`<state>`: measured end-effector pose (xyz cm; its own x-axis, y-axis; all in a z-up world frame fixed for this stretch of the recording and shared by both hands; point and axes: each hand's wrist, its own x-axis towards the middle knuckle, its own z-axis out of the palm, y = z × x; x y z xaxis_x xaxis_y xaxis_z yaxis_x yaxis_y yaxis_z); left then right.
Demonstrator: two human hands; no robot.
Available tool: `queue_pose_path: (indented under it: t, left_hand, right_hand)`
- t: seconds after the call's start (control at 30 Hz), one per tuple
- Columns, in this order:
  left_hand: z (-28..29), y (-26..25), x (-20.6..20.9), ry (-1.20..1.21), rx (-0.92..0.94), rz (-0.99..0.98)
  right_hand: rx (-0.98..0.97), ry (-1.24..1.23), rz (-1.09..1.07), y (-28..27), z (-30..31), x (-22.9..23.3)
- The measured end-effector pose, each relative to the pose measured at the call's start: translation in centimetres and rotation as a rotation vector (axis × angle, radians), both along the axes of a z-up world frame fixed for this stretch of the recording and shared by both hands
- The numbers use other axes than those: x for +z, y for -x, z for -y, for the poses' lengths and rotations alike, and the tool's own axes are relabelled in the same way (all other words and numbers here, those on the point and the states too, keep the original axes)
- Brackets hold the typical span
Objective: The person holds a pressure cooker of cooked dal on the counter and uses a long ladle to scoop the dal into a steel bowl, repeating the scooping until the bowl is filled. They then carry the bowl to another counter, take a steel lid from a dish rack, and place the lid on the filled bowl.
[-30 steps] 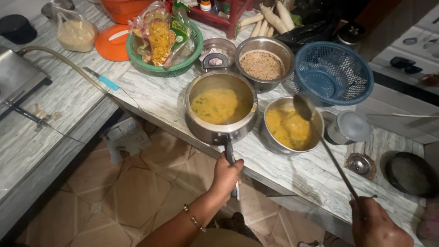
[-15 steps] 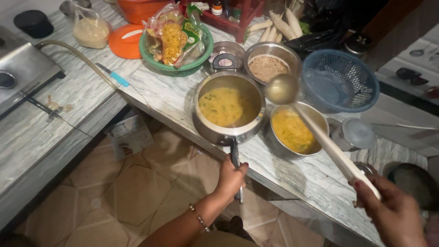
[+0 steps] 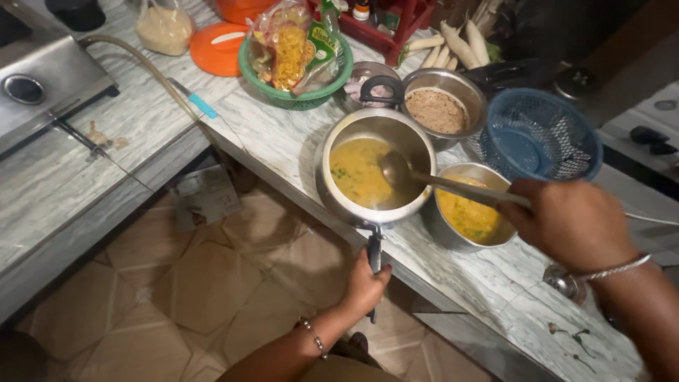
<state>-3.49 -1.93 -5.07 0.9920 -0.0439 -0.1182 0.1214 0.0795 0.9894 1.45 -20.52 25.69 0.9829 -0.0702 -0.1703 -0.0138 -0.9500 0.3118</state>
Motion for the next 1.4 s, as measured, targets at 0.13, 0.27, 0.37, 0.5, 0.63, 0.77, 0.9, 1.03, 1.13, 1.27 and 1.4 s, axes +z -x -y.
queue_pose_path:
  t: [0.13, 0.27, 0.37, 0.5, 0.63, 0.77, 0.9, 1.03, 1.13, 1.27, 1.4]
  left_hand:
    - [-0.2, 0.5, -0.1, -0.086, -0.023, -0.061]
    - [0.0, 0.7, -0.7, -0.117, 0.006, 0.019]
    - [0.2, 0.7, -1.3, -0.083, 0.051, 0.183]
    - [0.1, 0.9, -1.9, -0.120, 0.021, 0.075]
    - [0.2, 1.0, -2.1, -0.088, 0.014, 0.059]
    - [0.4, 0.9, -2.3, -0.035, 0.031, 0.146]
    - [0.0, 1.0, -2.4, -0.086, -0.006, 0.060]
    - [-0.1, 0.8, -2.1, -0.061, -0.013, -0.032]
    - [0.1, 0.6, -1.7, -0.062, -0.006, -0.126]
    - [-0.1, 0.2, -1.3, -0.094, 0.025, 0.056]
    - [-0.1, -0.1, 0.0, -0.027, 0.001, -0.021]
  right_hand:
    - [-0.042, 0.049, -0.138, -3.3, 0.1, 1.4]
    - [-0.103, -0.215, -0.262, -6.5, 1.4, -0.1]
    - [-0.177, -0.430, -0.318, -7.9, 3.0, -3.2]
    - [-0.227, -0.755, -0.249, -7.0, 5.5, -9.2]
    - [-0.334, -1.031, -0.237, -4.7, 6.5, -15.2]
    - [-0.396, -1.368, -0.154, -2.3, 6.3, -19.3]
    - [-0.434, -1.527, -0.108, -0.5, 5.8, -21.3]
    - [-0.482, -1.596, -0.084, 0.7, 5.3, -22.3]
    - [-0.495, -1.612, -0.053, 1.8, 5.2, -22.6]
    - [-0.523, -1.642, -0.029, 2.7, 5.7, -22.8]
    - [-0.559, -1.687, -0.006, 3.7, 6.5, -22.5]
